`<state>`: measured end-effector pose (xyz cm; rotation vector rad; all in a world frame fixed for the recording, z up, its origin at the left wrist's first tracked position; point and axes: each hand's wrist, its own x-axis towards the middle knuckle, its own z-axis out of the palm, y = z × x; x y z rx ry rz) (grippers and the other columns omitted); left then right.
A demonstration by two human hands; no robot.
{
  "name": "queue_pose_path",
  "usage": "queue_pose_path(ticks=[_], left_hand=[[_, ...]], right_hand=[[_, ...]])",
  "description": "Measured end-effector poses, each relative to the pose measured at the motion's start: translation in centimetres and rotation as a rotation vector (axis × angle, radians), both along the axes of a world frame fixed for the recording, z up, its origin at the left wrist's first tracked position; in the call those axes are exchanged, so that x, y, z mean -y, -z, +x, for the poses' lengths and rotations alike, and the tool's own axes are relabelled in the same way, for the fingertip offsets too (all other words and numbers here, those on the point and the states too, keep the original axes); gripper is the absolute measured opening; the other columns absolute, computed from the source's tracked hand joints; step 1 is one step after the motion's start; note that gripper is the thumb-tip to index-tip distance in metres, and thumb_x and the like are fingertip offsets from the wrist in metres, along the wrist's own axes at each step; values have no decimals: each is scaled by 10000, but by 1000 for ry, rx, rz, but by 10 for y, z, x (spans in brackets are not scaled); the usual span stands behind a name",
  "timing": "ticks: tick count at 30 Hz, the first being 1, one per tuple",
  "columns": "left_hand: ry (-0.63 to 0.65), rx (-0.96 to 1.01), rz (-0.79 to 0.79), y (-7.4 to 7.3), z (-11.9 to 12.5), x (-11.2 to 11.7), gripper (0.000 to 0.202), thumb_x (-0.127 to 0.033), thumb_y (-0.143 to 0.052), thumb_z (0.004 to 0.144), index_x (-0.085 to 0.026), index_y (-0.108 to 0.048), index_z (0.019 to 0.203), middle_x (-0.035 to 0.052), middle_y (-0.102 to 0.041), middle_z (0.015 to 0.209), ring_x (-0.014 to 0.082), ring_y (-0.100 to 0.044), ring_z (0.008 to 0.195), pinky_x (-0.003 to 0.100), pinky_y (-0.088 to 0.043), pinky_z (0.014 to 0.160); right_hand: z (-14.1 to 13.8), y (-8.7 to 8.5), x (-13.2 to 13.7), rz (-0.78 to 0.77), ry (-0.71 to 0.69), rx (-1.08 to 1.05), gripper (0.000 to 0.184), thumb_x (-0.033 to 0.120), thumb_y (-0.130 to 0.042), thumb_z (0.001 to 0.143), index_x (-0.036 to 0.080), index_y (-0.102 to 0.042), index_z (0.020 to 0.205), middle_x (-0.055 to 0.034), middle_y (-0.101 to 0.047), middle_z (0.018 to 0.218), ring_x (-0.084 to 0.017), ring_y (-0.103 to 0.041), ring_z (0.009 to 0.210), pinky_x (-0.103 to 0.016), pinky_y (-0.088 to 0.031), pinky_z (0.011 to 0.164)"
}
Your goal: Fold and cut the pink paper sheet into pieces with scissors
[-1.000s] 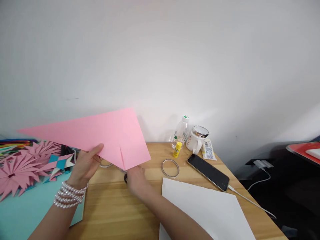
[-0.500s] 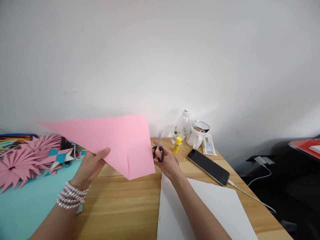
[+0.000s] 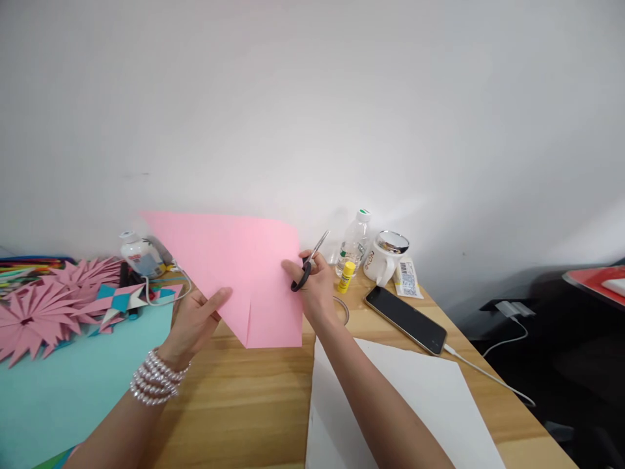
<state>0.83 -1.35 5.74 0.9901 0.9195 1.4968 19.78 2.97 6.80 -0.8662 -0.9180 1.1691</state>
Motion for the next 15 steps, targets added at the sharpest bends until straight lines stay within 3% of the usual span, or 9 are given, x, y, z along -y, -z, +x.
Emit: queue_pose_path(ticks=[7,11,15], left_hand=[[19,36,7,-9,-4,3,232,-295,-756,641,-153,-689,812,66,-725,893,220,-657,863,290,-547,726],[-104,167,2,-15,-13,0,344,-226,-744,668,-214,-626,991,12,-698,1021,161,-641,915,237,-541,737],[-177,197,-12,-15,-15,-2,441,-230,-764,640,-218,-593,1047,18,-695,1014,151,-643,895,241,-544,732]], right_hand=[[3,-14,3,93,-7,108,313,236,-748,576,240,-526,797,113,-375,500,-64,-303,437,-192,-220,419],[7,-14,6,99,-82,167,339,269,-750,580,235,-509,815,107,-405,516,-67,-318,442,-194,-228,418],[9,-8,6,62,-56,206,346,323,-750,582,234,-511,816,108,-373,511,-68,-307,434,-198,-226,414]])
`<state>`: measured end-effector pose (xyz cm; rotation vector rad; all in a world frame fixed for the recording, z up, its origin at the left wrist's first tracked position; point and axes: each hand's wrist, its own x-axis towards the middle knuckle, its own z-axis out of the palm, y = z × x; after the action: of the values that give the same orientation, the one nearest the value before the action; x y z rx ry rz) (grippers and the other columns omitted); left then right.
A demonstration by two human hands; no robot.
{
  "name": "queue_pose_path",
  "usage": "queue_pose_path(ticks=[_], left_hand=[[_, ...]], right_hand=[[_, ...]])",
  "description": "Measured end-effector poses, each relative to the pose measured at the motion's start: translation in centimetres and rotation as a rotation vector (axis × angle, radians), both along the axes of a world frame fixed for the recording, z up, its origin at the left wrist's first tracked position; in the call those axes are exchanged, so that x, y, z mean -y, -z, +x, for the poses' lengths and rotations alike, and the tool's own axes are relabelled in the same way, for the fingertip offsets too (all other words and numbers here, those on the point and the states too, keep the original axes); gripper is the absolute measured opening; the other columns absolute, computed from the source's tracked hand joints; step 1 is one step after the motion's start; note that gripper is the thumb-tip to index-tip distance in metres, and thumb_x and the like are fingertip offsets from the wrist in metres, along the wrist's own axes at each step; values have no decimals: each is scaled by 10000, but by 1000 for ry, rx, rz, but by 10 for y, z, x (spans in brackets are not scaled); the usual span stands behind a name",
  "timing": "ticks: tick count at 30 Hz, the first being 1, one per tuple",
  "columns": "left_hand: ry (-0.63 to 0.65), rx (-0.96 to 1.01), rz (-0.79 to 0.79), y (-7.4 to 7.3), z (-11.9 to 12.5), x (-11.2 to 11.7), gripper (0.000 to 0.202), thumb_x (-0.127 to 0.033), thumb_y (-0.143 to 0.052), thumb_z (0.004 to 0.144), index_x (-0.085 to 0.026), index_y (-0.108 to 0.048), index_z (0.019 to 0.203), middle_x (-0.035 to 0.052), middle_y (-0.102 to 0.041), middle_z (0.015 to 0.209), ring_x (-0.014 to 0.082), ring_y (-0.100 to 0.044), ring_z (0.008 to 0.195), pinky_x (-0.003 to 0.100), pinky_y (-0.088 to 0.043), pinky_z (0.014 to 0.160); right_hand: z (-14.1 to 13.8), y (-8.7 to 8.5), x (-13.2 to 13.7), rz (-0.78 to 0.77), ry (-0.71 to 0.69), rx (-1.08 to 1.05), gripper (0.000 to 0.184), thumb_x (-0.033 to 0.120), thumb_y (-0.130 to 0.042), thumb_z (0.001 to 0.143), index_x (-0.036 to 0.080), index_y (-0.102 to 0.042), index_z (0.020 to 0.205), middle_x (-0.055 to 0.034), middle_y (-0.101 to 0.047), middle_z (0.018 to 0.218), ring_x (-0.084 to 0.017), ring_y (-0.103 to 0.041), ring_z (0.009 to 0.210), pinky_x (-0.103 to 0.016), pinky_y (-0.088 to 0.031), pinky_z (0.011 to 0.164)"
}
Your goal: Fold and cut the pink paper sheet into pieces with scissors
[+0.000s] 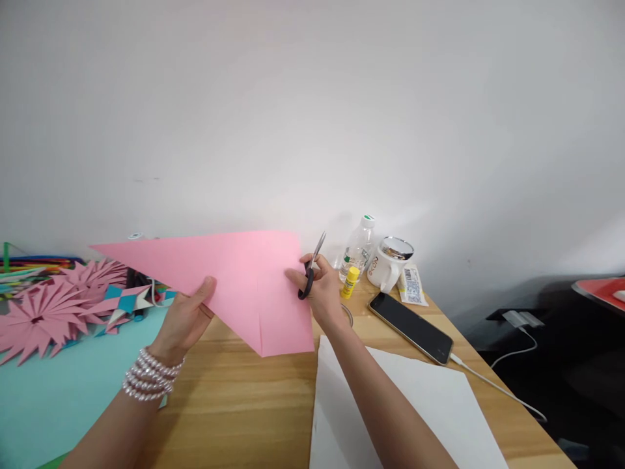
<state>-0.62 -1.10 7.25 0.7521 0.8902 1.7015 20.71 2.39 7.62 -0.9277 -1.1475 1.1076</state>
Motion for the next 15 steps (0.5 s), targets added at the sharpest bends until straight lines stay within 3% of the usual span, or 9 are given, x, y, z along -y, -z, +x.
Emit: queue_pose_path(ticks=[5,9,12,15], left_hand=[[93,-110,12,8,3,1,409,-318,-762,631,-214,-632,1005,36,-703,976,207,-648,888,303,-549,750],[208,-288,-27,19,7,2,339,-296,-765,619,-199,-644,921,60,-697,962,239,-640,872,329,-551,689],[216,-367,-61,24,8,1,283,-323,-751,629,-176,-641,843,56,-689,838,208,-636,728,302,-543,557],[172,-327,-37,20,7,0,326,-349,-746,628,-179,-631,881,36,-682,809,185,-620,668,289,-537,515]], right_hand=[[4,7,-4,-14,31,-49,350,332,-757,576,236,-514,809,101,-380,542,-68,-304,453,-202,-233,429],[5,7,-4,-17,63,-61,357,327,-765,568,234,-514,805,98,-378,546,-70,-311,459,-205,-239,433],[6,3,-3,-15,71,-35,370,338,-775,551,225,-522,796,96,-399,548,-70,-332,460,-207,-251,437],[9,0,-2,2,105,-43,377,358,-775,554,208,-529,798,62,-513,613,-92,-442,525,-216,-322,478]])
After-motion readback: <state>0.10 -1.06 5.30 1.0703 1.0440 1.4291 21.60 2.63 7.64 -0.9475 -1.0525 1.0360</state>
